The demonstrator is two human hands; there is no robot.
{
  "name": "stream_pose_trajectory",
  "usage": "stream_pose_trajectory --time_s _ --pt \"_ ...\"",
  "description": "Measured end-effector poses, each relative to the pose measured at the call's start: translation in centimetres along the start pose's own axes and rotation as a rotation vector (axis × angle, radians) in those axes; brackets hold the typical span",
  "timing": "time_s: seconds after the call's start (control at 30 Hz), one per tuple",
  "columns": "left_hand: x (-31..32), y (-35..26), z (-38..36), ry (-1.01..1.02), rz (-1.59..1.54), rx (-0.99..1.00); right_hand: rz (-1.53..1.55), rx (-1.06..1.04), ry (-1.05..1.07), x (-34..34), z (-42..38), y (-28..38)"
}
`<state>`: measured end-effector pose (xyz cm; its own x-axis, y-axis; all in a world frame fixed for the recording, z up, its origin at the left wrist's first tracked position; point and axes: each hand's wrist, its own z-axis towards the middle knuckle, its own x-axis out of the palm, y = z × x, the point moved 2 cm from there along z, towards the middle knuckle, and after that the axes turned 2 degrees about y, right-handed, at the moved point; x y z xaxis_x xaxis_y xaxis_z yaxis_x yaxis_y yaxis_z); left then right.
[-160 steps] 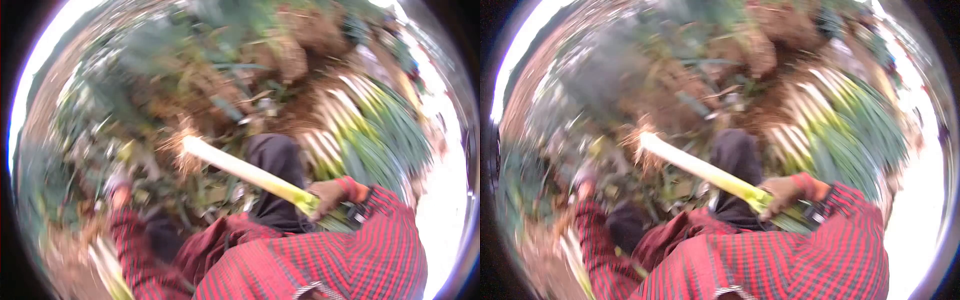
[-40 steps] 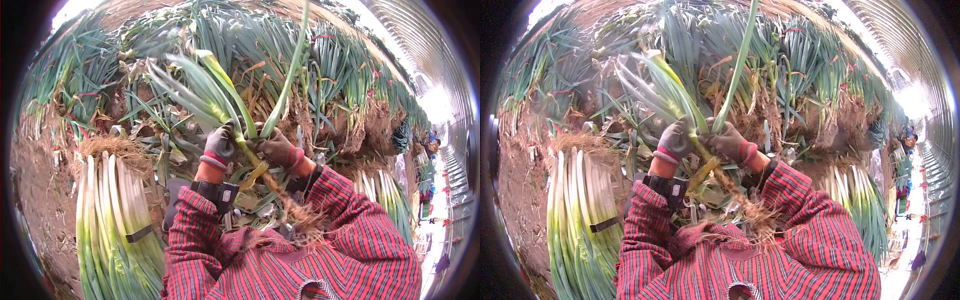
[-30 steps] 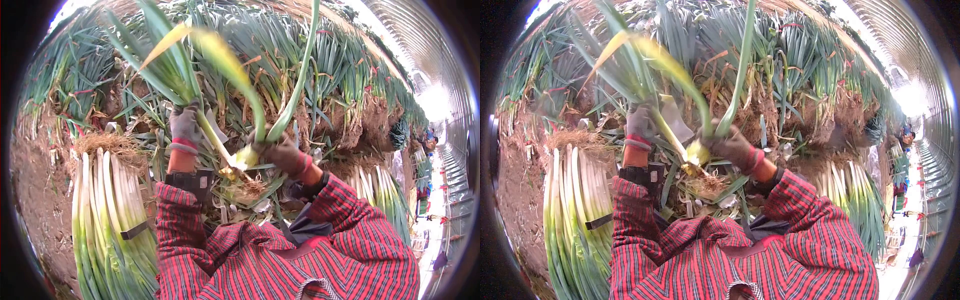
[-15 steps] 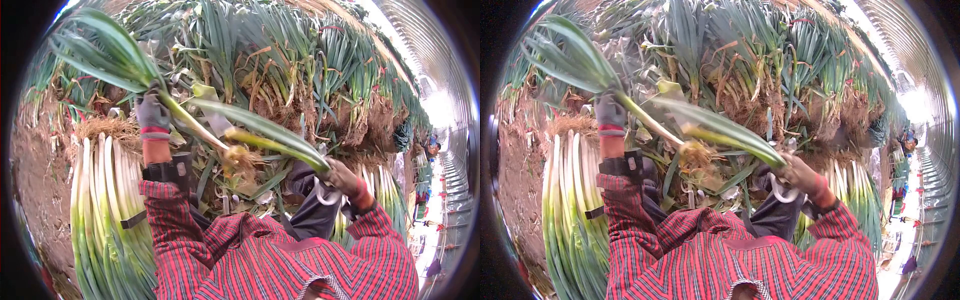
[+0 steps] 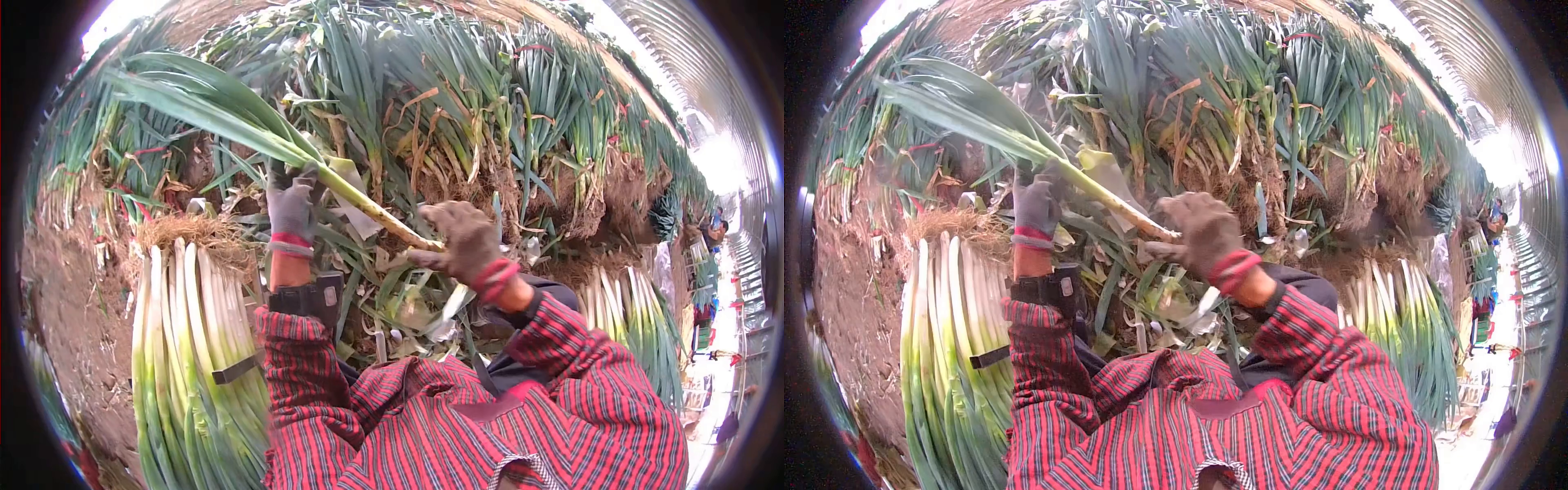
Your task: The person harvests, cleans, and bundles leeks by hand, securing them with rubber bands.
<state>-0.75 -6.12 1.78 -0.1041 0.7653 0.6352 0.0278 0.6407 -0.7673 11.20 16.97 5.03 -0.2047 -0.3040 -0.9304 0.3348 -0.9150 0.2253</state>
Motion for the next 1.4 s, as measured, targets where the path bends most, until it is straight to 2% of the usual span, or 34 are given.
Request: stream_pose_trajectory --time_s 0.03,0.13,0.17,0.27,0.3,0.4,0.43,0.53,0.57,0.67,0.7,0.8,0.83,0.93,1.0,1.07,1.13,1.2,1.23,1.27,1.3,1.33,1.4 --pt "0.2 0.4 0.4 0.047 0.064 0.056 0.035 0.006 0.003 1.0 1.1 0.6" --pt "0.9 1.2 0.6 0.106 -0.053 0.055 0.298 0.132 0.086 3.8 2.4 0.3" --pt "1.1 1.3 0.2 0.146 -0.104 0.005 0.338 0.064 0.003 4.2 2.2 0.2" --pt "0.6 1.4 0.6 0.296 -0.304 -0.335 1.323 0.258 0.184 6.8 1.3 -0.6" --pt "1.2 0.8 -0.2 0.384 -0.236 -0.279 1.362 0.31 0.208 6.5 1.4 -0.3" --pt "1.2 0.6 -0.4 0.45 -0.095 -0.201 1.469 0.471 0.268 3.8 2.4 0.7" --pt "1.4 0.4 -0.8 0.413 -0.039 -0.222 1.322 0.503 0.262 3.4 2.8 0.4" --pt "1.4 1.3 -0.7 0.41 -0.091 -0.183 1.204 0.412 0.262 4.0 3.5 0.0" --pt "1.4 1.6 -0.7 0.39 -0.091 -0.177 1.248 0.401 0.213 4.2 3.5 0.2" --pt "1.6 2.1 -0.4 0.338 -0.087 -0.165 0.925 0.309 0.067 3.7 3.7 0.1" --pt "1.5 2.3 -0.2 0.33 -0.076 -0.168 0.913 0.392 0.004 3.1 3.8 0.8" --pt "0.8 3.3 0.7 0.329 -0.006 -0.156 0.774 0.107 -0.052 4.3 3.8 -0.2" --pt "0.5 3.5 0.9 0.336 0.023 -0.144 0.812 0.117 -0.053 4.6 3.7 -0.1" --pt "0.7 2.5 1.0 0.193 0.243 -0.092 0.566 -0.139 -0.12 3.6 3.4 0.2" --pt "0.0 2.8 2.0 0.15 0.099 -0.103 1.016 -0.088 -0.082 3.6 2.9 1.0" --pt "-0.3 2.9 2.8 0.138 -0.097 -0.093 1.448 0.181 0.155 3.9 1.7 0.8" --pt "-0.8 2.9 3.3 0.087 -0.089 -0.065 1.39 0.119 0.212 3.4 1.2 0.3" --pt "-1.6 2.1 3.1 0.013 -0.087 -0.004 1.384 0.264 0.429 2.1 -1.3 0.5" --pt "-1.6 1.5 3.2 -0.02 -0.087 0.035 1.194 0.198 0.384 4.1 -4.2 -0.3" --pt "-1.8 1.3 3.2 -0.093 -0.132 0.062 0.798 0.009 0.421 4.5 -7.3 -0.4" --pt "-1.5 1.7 2.8 -0.11 -0.113 0.06 0.758 0.123 0.539 5.0 -9.8 0.3" --pt "-1.0 2.6 2.0 -0.131 -0.091 0.053 0.493 0.003 0.61 4.8 -10.9 0.3" --pt "-0.3 3.6 0.8 -0.116 0.043 0.015 0.464 0.096 0.687 5.2 -12.4 0.5"
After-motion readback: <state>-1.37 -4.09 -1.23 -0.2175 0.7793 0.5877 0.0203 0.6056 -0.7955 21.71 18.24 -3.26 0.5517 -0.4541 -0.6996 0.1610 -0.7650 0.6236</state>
